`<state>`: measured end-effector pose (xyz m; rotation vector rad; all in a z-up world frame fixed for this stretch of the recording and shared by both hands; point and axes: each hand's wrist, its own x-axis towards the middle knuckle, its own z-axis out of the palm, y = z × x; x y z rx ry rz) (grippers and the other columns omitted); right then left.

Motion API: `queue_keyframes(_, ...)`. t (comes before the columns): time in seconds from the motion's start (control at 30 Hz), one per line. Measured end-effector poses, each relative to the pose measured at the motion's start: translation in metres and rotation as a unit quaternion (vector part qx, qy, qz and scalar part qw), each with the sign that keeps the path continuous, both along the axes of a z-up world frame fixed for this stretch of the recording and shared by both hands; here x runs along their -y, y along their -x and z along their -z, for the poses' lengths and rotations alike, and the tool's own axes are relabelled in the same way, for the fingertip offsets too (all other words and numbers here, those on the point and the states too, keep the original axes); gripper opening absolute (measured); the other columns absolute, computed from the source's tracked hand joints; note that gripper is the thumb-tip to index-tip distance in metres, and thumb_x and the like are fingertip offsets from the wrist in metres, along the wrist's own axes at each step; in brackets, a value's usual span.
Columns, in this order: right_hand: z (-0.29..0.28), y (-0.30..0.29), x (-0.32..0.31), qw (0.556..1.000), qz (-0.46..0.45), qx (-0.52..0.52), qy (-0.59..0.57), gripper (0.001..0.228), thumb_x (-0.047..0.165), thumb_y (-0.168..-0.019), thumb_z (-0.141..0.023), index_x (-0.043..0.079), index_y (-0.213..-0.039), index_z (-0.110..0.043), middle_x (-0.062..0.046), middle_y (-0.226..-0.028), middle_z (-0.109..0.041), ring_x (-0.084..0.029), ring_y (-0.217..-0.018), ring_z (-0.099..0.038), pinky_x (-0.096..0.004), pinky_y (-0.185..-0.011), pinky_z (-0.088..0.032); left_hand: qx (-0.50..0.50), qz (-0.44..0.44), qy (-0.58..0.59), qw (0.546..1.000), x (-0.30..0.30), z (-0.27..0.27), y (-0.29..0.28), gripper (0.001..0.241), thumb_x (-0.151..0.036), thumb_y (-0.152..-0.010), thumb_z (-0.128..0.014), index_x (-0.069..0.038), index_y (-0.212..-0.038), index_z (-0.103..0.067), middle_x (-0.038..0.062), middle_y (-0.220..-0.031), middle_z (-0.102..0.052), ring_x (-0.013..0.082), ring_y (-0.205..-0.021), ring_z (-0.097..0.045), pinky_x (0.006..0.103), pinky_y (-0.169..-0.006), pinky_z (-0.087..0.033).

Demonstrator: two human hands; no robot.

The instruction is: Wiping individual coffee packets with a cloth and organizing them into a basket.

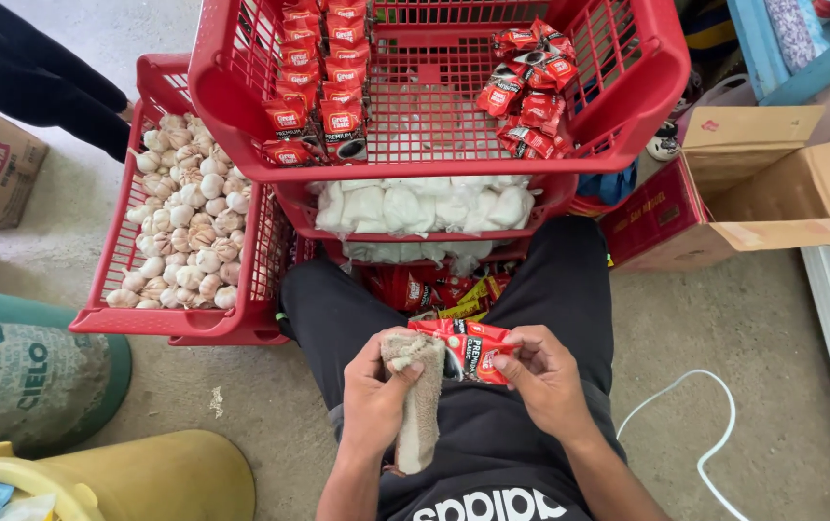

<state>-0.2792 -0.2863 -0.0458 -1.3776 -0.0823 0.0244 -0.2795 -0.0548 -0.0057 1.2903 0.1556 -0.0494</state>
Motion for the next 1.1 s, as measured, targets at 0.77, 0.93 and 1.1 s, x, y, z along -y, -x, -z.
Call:
queue_keyframes(0.77, -0.003, -0.008, -0.033, 0.881, -0.195, -0.11, -0.417, 0.076, 0.025, -0.099, -0.057, 0.004, -0.162, -0.02, -0.029, -0.152, -0.045, -0.037, -0.13, -0.059, -0.057, -0.107, -0.048, 0.151, -0.041, -0.26, 0.953, 0.021, -0.027, -0.014, 0.028, -0.001, -0.085, -0.071, -0.005, -0.112, -0.072, 0.013, -0.098, -0.065, 0.0298, -0.087, -0.066, 0.0415, -0.083, -0.053)
queue_keyframes(0.93, -0.024, -0.009, -0.029, 0.821, -0.176, -0.163, -0.517, 0.071, 0.017, -0.097, -0.059, 0.002, -0.16, -0.029, -0.025, -0.153, -0.045, -0.032, -0.128, -0.056, -0.041, -0.108, -0.045, 0.191, -0.059, -0.354, 0.914, 0.039, -0.043, 0.0, 0.032, 0.001, -0.077, -0.067, -0.001, -0.108, -0.068, 0.012, -0.102, -0.064, 0.0248, -0.084, -0.061, 0.0327, -0.075, -0.052)
queue_keyframes(1.1, -0.021, -0.007, -0.027, 0.83, -0.192, -0.182, -0.491, 0.074, 0.021, -0.092, -0.061, 0.0, -0.157, -0.032, -0.027, -0.151, -0.045, -0.035, -0.128, -0.056, -0.044, -0.106, -0.047, 0.197, -0.045, -0.386, 0.9, 0.033, -0.039, 0.001, 0.031, -0.004, -0.073, -0.069, -0.003, -0.104, -0.073, 0.012, -0.1, -0.066, 0.0255, -0.088, -0.057, 0.0339, -0.077, -0.05)
